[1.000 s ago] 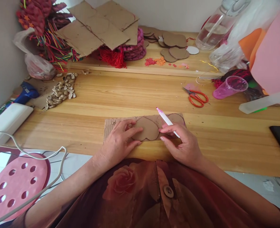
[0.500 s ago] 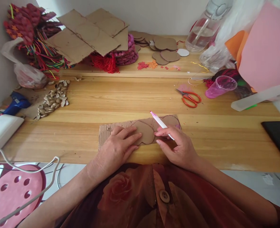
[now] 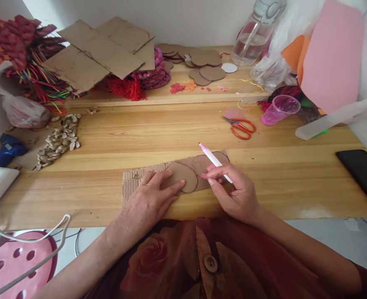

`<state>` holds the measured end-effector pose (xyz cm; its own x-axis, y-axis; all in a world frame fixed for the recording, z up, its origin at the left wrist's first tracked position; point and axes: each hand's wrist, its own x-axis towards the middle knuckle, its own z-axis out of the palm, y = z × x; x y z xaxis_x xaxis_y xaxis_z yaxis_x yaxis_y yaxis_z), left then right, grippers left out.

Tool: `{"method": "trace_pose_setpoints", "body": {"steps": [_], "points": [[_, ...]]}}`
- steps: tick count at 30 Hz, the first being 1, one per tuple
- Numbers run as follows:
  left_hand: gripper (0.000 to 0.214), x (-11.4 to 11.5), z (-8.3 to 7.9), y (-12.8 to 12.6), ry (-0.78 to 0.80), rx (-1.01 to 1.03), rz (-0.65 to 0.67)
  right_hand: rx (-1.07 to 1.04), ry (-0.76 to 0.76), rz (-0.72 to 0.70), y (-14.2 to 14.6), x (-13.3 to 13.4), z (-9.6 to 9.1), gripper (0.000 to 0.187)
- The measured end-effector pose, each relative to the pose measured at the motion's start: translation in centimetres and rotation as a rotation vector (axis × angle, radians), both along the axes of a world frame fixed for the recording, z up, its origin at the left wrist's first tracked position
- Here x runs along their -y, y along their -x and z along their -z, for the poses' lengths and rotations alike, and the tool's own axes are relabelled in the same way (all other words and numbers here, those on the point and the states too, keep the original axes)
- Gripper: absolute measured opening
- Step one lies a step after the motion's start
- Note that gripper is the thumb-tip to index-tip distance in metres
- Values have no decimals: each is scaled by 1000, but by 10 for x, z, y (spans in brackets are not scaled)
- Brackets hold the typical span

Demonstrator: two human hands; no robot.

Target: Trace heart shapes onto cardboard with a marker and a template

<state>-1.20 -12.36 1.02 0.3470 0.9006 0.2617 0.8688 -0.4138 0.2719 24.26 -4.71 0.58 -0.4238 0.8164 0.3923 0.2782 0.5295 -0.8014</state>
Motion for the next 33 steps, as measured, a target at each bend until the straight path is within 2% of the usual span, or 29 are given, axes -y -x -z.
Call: {"method": "trace_pose_setpoints", "body": {"steps": [10, 18, 27, 33], "points": [[35, 2, 1, 0, 5, 58, -14, 14, 25, -62, 0, -1, -2, 18], [34, 1, -5, -3, 13, 23, -6, 74, 0, -126, 0, -4, -1, 19], [38, 2, -2, -3, 46, 7, 1, 99, 9, -126, 1, -5, 0, 16], [33, -4, -9, 0, 72, 22, 51, 104, -11, -51, -1, -5, -4, 15]]}}
